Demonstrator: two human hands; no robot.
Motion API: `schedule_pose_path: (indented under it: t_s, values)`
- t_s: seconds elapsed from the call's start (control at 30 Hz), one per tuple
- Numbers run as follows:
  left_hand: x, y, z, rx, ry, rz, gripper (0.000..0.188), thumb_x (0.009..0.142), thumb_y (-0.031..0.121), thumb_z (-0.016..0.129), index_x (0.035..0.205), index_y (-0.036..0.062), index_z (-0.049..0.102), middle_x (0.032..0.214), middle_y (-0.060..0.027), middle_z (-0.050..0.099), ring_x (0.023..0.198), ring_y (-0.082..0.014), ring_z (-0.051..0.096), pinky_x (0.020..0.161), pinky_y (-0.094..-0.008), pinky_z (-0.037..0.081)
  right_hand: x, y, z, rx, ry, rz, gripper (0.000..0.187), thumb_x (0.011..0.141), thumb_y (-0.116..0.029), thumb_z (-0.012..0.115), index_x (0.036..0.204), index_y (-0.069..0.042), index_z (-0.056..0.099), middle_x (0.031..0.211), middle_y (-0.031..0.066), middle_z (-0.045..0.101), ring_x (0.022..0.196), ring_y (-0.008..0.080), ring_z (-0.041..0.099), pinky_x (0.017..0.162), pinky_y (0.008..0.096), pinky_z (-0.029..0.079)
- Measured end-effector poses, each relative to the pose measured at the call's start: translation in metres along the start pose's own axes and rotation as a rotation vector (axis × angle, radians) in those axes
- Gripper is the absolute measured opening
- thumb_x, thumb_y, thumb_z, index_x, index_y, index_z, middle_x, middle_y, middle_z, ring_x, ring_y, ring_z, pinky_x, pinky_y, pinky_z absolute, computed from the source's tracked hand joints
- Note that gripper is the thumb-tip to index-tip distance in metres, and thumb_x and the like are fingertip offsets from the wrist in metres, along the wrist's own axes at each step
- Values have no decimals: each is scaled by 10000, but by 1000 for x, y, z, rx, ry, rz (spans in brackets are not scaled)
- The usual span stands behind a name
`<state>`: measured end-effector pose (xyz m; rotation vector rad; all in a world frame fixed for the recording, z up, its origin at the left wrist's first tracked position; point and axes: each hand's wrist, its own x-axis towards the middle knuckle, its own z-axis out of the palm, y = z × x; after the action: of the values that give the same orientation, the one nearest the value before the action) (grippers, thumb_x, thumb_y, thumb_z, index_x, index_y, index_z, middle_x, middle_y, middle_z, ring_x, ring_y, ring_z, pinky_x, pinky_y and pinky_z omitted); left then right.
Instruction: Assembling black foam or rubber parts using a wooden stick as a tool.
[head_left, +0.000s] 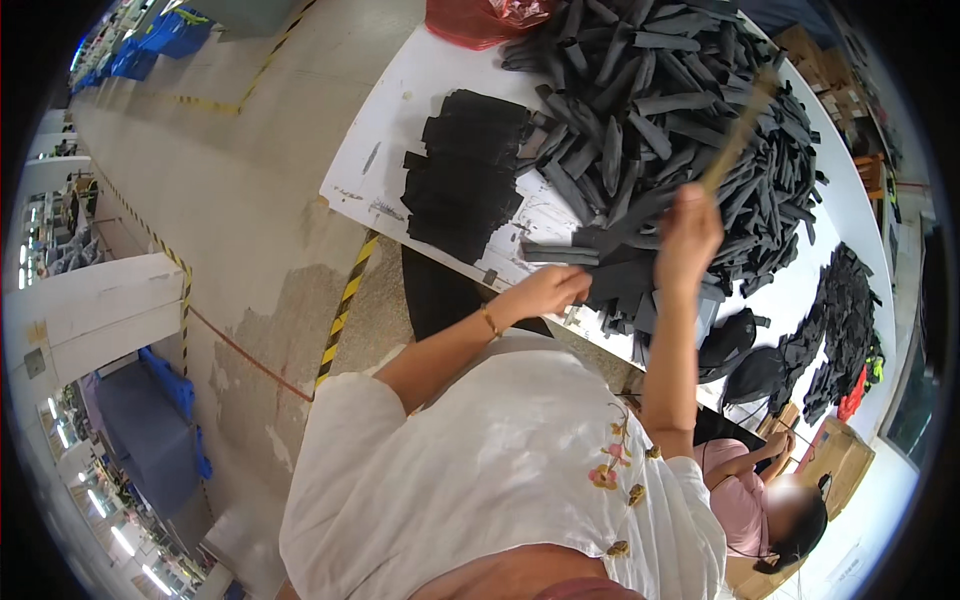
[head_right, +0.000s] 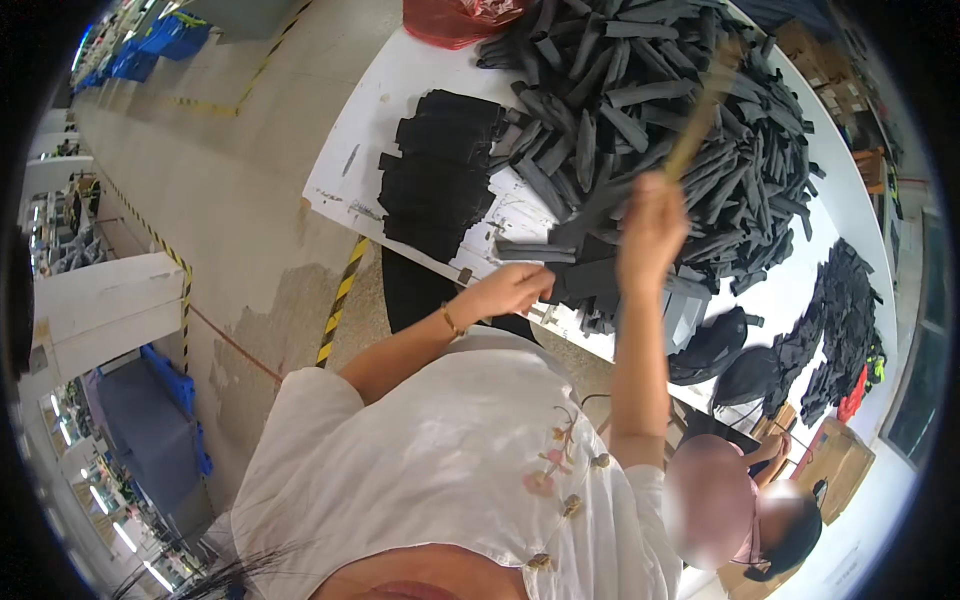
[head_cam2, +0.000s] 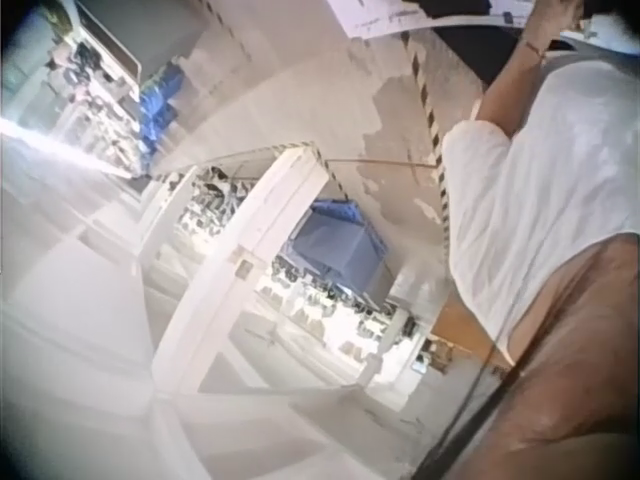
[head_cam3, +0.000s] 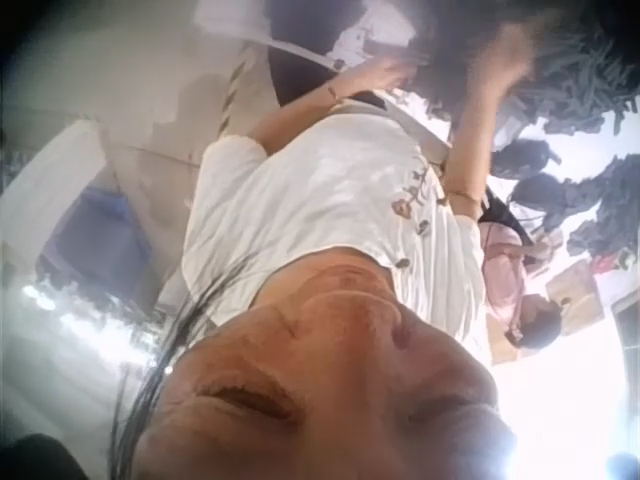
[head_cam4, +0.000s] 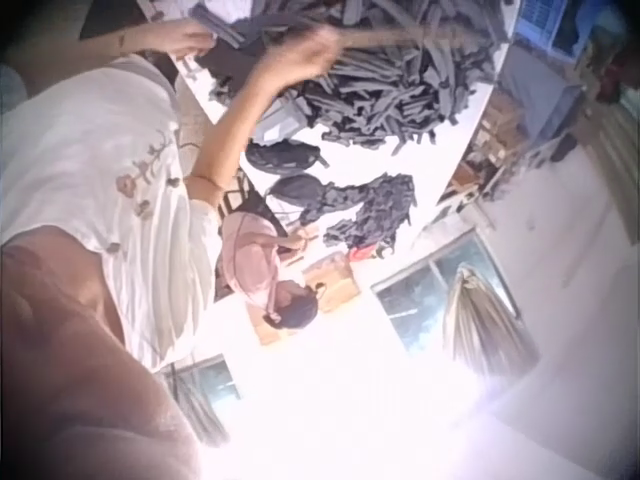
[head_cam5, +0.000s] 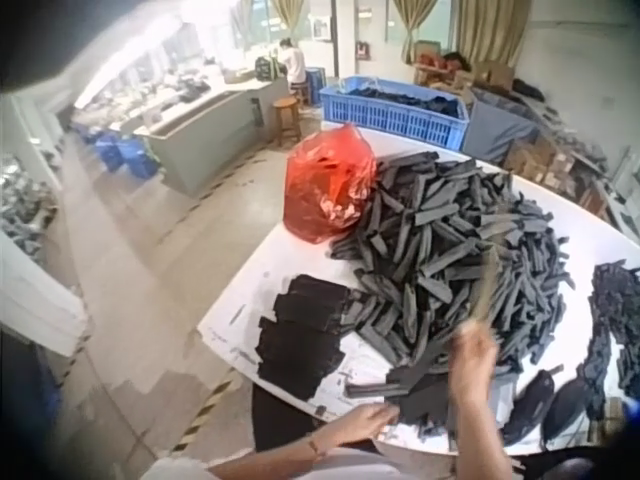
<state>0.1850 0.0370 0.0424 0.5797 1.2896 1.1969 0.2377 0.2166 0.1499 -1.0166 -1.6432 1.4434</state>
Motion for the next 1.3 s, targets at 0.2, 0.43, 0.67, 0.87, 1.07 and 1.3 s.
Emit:
schedule_pose_path:
  t_s: [0.2, 0.43, 0.67, 0.87, 1.07, 1.3]
  values:
    - [9, 6, -78, 686, 628, 583, 93, 816, 106, 654, 904, 81, 640, 779, -60, 602, 739, -236, 587, 690, -337, 474, 130, -47, -65, -386, 212, -464, 359, 959, -400, 547, 932, -42, 550, 683, -8, 498, 585, 64, 437, 524, 220, 359]
    - [45, -2, -193, 1326, 540, 501, 191, 656, 119, 754, 826, 141, 670, 898, -3, 567, 1001, -227, 497, 802, -391, 422, 17, 78, -32, -615, -504, -209, 162, 924, -127, 561, 1012, -3, 617, 805, 151, 621, 705, 274, 612, 660, 342, 484]
    - [42, 2, -199, 1329, 442, 399, 88, 696, 154, 735, 723, 160, 652, 910, 44, 551, 1018, -209, 488, 827, -383, 405, -22, 108, -32, -624, -713, -113, 196, 900, -150, 597, 1006, 5, 655, 926, 182, 665, 822, 352, 643, 711, 373, 505]
    - [43, 11, -200, 1195, 516, 401, 103, 707, 147, 743, 761, 163, 657, 929, 40, 550, 1020, -217, 486, 844, -385, 401, -16, 115, -27, -606, -750, -123, 196, 899, -156, 594, 1008, -5, 655, 907, 175, 662, 809, 357, 637, 706, 376, 499]
    - [45, 2, -216, 1263, 482, 335, 87, 700, 157, 747, 754, 175, 681, 886, 34, 558, 991, -216, 495, 832, -388, 411, -7, 120, -24, -592, -792, -73, 202, 895, -155, 596, 1018, -4, 652, 904, 173, 657, 807, 357, 632, 707, 376, 494]
    - [33, 26, -221, 1114, 489, 457, 97, 701, 153, 754, 771, 183, 694, 875, 34, 550, 963, -221, 492, 807, -366, 419, -3, 115, -15, -562, -836, -72, 212, 896, -157, 598, 1020, 6, 651, 918, 188, 658, 803, 350, 637, 715, 361, 495]
